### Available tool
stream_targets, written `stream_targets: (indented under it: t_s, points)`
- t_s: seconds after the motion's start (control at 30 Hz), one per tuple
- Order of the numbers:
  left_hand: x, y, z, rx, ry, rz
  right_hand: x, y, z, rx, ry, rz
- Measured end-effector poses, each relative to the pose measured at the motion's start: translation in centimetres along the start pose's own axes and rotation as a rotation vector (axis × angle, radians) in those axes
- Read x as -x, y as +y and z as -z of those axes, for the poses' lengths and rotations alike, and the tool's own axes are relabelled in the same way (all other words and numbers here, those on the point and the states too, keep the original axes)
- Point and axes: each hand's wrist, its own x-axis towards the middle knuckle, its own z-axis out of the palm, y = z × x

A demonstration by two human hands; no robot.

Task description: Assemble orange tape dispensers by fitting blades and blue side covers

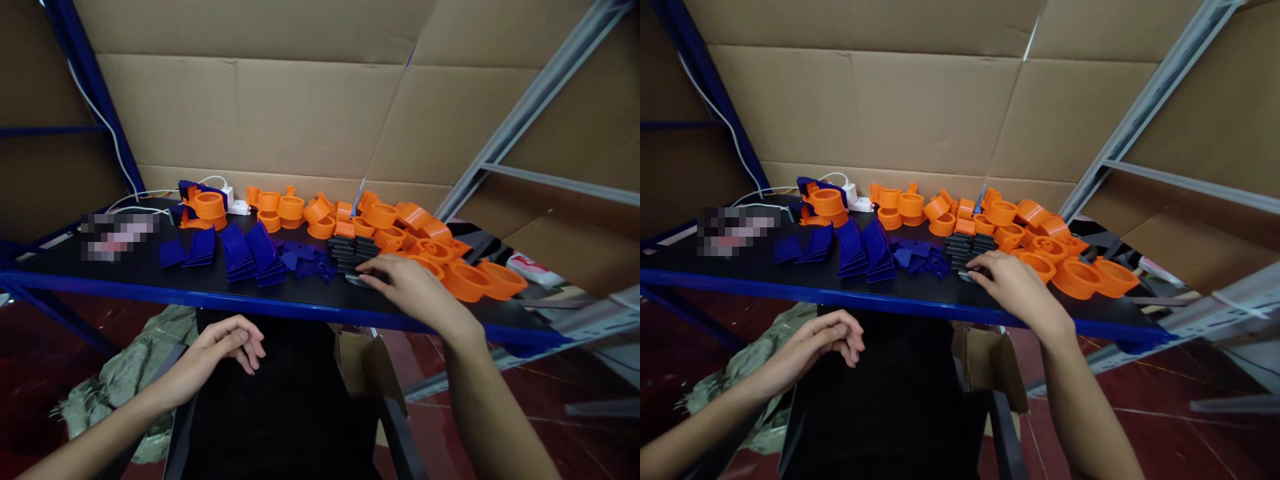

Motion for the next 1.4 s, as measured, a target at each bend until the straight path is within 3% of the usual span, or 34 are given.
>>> stream_targets:
  t_s: [0.17,0.3,0.4,0.6,0.8,0.93,1.23,1.4]
  points:
    - [-0.1,-0.1,-0.2,-0.015,-0.01,0.002,1.0,-2.6,-2.1,-0.022,0.076,0.105]
    - [-0.1,0.0,-0.4,-0.029,-0.032,0.001,-0.5,-6.7,-2.3,-0.046,0.074,0.213]
    - [-0.2,0.0,-0.3,-0.032,-0.034,0.008,-2.4,-8.6,-2.4,0.001,0.09,0.212]
    - [-0.4,-0.2,-0.3,-0.023,-0.032,0.011,-5.8,-9.3,-4.0,0.065,0.092,0.164]
    - [-0.4,-0.2,-0.2,-0.029,-0.031,0.003,-6.4,-9.7,-4.7,0.04,0.155,0.144]
    - [-0.3,-0.1,-0.2,-0.029,-0.033,0.009,-6.5,-6.6,-3.7,0.125,0.17,0.035]
    - [-0.6,-0.6,-0.1,-0.008,-0.051,0.037,-2.2,6.3,0.1,0.274,0.209,-0.222]
    - [-0.6,-0.5,-0.2,-0.014,-0.053,0.043,0.4,9.6,0.0,0.221,0.147,-0.343]
